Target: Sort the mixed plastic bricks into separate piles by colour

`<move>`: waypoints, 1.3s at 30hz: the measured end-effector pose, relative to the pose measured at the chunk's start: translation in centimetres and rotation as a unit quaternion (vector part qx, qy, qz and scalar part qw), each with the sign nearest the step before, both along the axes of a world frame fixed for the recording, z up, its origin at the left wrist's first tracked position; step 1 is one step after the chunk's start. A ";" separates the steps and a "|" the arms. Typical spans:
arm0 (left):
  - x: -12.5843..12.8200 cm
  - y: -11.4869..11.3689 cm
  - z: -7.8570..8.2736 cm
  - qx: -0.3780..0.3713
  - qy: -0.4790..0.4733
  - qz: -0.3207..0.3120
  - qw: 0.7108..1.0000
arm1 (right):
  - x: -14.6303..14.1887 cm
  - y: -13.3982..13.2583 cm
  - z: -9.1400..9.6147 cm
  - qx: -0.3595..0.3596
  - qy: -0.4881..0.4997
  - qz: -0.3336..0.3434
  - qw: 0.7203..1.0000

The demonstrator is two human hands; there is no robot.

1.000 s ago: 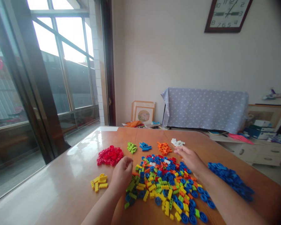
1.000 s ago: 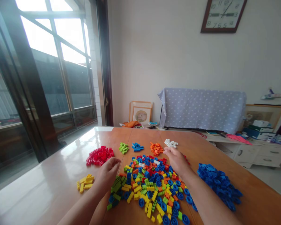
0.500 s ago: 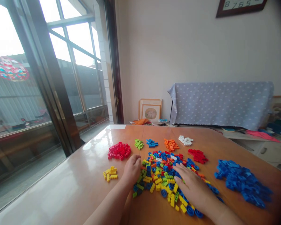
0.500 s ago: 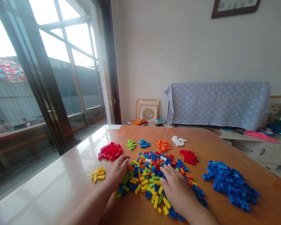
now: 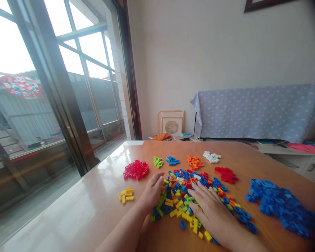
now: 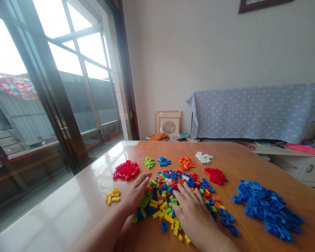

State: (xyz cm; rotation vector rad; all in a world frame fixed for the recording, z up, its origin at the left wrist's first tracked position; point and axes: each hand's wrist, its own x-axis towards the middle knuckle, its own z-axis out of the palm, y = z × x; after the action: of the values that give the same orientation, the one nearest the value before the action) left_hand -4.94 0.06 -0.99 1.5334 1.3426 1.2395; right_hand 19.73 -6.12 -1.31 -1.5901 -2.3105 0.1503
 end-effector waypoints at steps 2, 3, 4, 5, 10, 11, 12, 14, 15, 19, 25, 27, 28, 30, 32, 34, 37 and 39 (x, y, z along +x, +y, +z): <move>-0.7 0.6 -0.4 0.000 -0.007 -0.001 1.000 | 0.2 0.0 -0.1 0.028 0.010 0.000 1.000; -1.1 0.9 -0.7 -0.001 0.001 0.006 1.000 | 0.2 0.0 -0.1 0.043 0.017 0.000 0.999; -1.5 1.3 -1.0 -0.004 0.020 0.018 1.000 | 0.2 0.0 0.0 0.057 0.024 0.002 0.998; -2.0 1.6 -1.3 -0.009 0.048 0.032 0.998 | 0.3 0.0 0.1 0.069 0.033 0.005 0.997; -3.9 2.0 -1.7 -0.032 0.217 0.037 0.975 | 0.0 -0.5 1.7 0.058 0.084 0.016 0.995; -4.1 1.9 -1.6 -0.034 0.236 0.029 0.971 | -0.2 -0.8 2.1 0.046 0.090 0.020 0.995; -4.3 1.7 -1.4 -0.035 0.250 0.020 0.967 | -0.4 -1.1 2.4 0.034 0.094 0.026 0.995; -4.5 1.5 -1.3 -0.037 0.269 0.007 0.962 | -1.1 -2.0 2.8 0.017 0.095 0.048 0.994; -4.6 1.4 -1.2 -0.037 0.278 0.002 0.960 | -1.4 -2.4 2.9 0.011 0.093 0.064 0.994; -4.5 1.1 -1.2 -0.017 0.319 -0.024 0.947 | -3.0 -3.9 2.7 -0.017 0.066 0.120 0.990; -4.2 1.0 -1.0 -0.007 0.355 -0.032 0.934 | -3.5 -4.0 2.1 -0.052 0.024 0.122 0.991; -4.2 1.1 -1.1 -0.003 0.359 -0.030 0.933 | -3.3 -3.9 1.9 -0.052 0.021 0.114 0.992; -4.2 1.1 -1.1 -0.001 0.359 -0.030 0.933 | -3.3 -3.8 1.8 -0.050 0.020 0.113 0.992; -4.1 1.0 -1.0 0.003 0.356 -0.031 0.934 | -3.2 -3.7 1.5 -0.049 0.016 0.114 0.992; -4.0 0.9 -0.8 0.003 0.353 -0.028 0.935 | -3.2 -3.6 1.3 -0.051 0.011 0.119 0.992; -3.9 0.7 -0.4 -0.006 0.348 -0.027 0.937 | -3.1 -3.5 1.0 -0.045 0.007 0.119 0.992; -3.8 0.6 0.0 -0.027 0.332 -0.025 0.943 | -2.8 -3.3 0.8 -0.028 0.012 0.106 0.994; -3.8 0.6 0.0 -0.034 0.313 -0.017 0.949 | -2.7 -3.2 0.9 -0.020 0.019 0.097 0.995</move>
State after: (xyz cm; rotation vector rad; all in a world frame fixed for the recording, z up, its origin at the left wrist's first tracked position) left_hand -8.70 0.67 -0.99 1.9805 1.7132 0.6848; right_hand 17.05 -9.35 -0.39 -1.3668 -2.4429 0.2717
